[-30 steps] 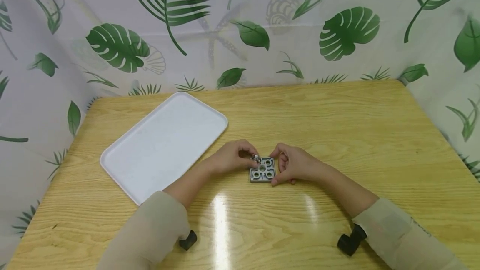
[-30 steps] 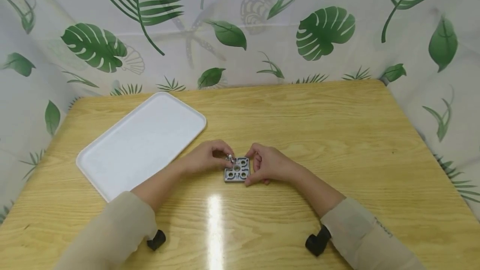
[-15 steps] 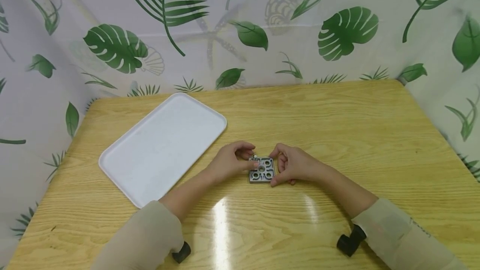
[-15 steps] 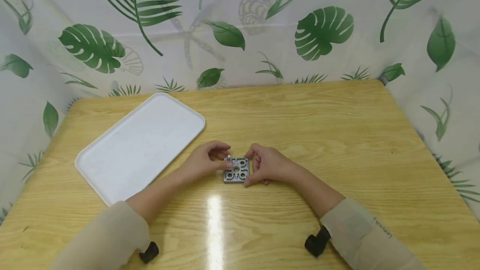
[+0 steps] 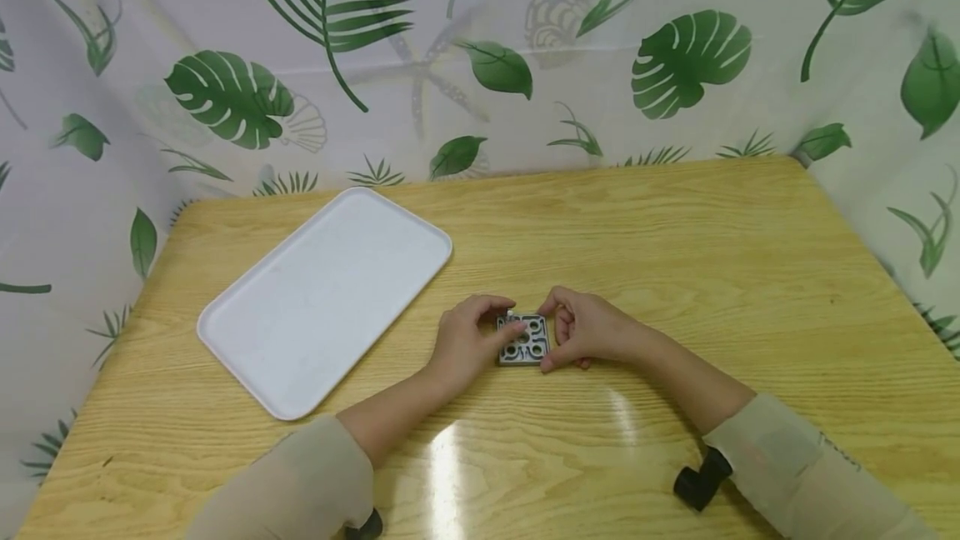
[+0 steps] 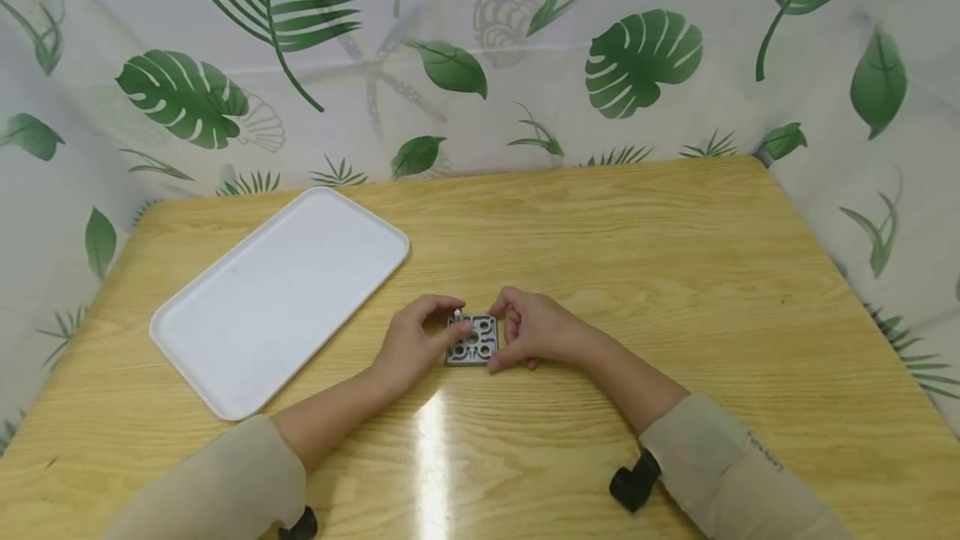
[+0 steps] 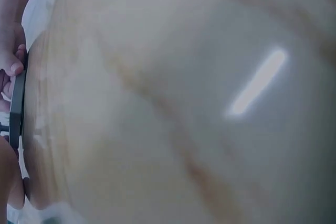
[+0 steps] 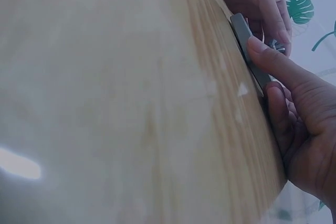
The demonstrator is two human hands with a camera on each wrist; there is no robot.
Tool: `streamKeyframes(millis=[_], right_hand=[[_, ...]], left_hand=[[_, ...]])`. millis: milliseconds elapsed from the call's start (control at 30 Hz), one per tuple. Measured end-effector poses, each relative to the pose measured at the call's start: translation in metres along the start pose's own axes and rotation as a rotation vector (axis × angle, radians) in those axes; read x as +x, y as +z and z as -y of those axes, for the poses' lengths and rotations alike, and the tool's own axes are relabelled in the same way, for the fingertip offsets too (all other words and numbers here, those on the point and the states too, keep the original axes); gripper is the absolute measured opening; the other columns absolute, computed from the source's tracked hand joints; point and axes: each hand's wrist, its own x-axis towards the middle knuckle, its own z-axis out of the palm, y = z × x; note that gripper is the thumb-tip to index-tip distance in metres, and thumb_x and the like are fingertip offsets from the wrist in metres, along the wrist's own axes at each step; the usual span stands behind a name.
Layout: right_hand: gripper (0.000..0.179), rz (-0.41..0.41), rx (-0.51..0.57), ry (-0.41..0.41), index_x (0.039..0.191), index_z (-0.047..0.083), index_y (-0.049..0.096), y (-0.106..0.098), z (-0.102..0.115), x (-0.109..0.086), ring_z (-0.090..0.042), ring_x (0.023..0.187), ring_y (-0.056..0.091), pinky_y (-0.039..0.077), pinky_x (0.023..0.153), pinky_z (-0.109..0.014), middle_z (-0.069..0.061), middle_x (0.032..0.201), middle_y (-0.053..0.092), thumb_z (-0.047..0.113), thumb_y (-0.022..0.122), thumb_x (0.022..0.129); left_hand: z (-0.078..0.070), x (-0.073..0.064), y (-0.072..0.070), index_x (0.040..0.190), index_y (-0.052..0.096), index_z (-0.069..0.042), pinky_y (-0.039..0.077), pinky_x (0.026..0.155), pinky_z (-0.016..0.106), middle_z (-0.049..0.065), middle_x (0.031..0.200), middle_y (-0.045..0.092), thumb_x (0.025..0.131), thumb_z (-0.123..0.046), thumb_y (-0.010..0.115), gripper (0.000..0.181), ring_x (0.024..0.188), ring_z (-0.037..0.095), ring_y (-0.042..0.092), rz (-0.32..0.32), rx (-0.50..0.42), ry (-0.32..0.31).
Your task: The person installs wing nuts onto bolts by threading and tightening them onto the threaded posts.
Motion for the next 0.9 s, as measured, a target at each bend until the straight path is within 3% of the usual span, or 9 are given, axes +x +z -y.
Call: streamKeyframes(millis=[133, 300, 533, 633, 767, 900], right_hand=[[0.069, -0.005, -0.008, 0.007, 0.115, 0.003, 0.046, 0.0, 0.001, 0.0, -0.014, 0.047, 0.052, 0.049, 0.044, -0.028, -0.005, 0.068, 0.058, 0.025, 0.088, 0.064], [0.068, -0.008, -0.017, 0.016, 0.114, 0.003, 0.047, 0.0, 0.001, 0.001, -0.014, 0.046, 0.051, 0.048, 0.043, -0.028, -0.005, 0.067, 0.058, 0.025, 0.088, 0.064], [0.068, -0.005, -0.012, 0.027, 0.113, 0.004, 0.047, -0.001, 0.003, 0.001, -0.014, 0.046, 0.051, 0.048, 0.042, -0.028, -0.005, 0.067, 0.058, 0.024, 0.089, 0.064], [0.068, 0.0, -0.016, 0.029, 0.113, 0.004, 0.047, 0.0, 0.004, 0.002, -0.014, 0.047, 0.052, 0.049, 0.043, -0.029, -0.005, 0.067, 0.058, 0.025, 0.088, 0.064], [0.068, 0.004, -0.018, 0.026, 0.113, 0.004, 0.047, 0.0, 0.003, 0.002, -0.014, 0.048, 0.053, 0.049, 0.043, -0.03, -0.005, 0.067, 0.058, 0.025, 0.088, 0.064], [0.068, 0.0, -0.008, 0.031, 0.113, 0.004, 0.047, 0.0, 0.003, 0.001, -0.015, 0.047, 0.052, 0.049, 0.042, -0.03, -0.005, 0.067, 0.058, 0.024, 0.089, 0.064]], left_hand=[[0.004, 0.007, -0.008, 0.112, 0.067, -0.014, 0.048, 0.09, 0.03, 0.0, 0.108, 0.066, 0.084, -0.03, 0.072, 0.033, 0.101, 0.013, 0.061, 0.104, -0.042, -0.026], [0.008, 0.018, -0.021, 0.118, 0.065, -0.018, 0.043, 0.098, 0.031, -0.003, 0.114, 0.063, 0.086, -0.033, 0.069, 0.035, 0.109, 0.011, 0.056, 0.303, -0.073, -0.058], [0.011, 0.048, -0.044, 0.121, 0.064, -0.014, 0.045, 0.09, 0.028, -0.001, 0.114, 0.06, 0.092, -0.022, 0.063, 0.03, 0.102, 0.011, 0.055, 0.65, -0.034, 0.06], [0.011, 0.058, -0.049, 0.122, 0.064, -0.012, 0.046, 0.087, 0.025, 0.002, 0.115, 0.058, 0.094, -0.021, 0.06, 0.03, 0.101, 0.011, 0.055, 0.764, -0.013, 0.11], [0.011, 0.064, -0.05, 0.122, 0.064, -0.009, 0.046, 0.087, 0.024, 0.004, 0.116, 0.059, 0.094, -0.019, 0.06, 0.03, 0.101, 0.013, 0.055, 0.813, -0.015, 0.141], [0.013, 0.06, -0.049, 0.128, 0.059, -0.009, 0.046, 0.091, 0.025, 0.004, 0.121, 0.059, 0.089, -0.017, 0.067, 0.042, 0.108, 0.015, 0.056, 0.76, -0.061, 0.075]])
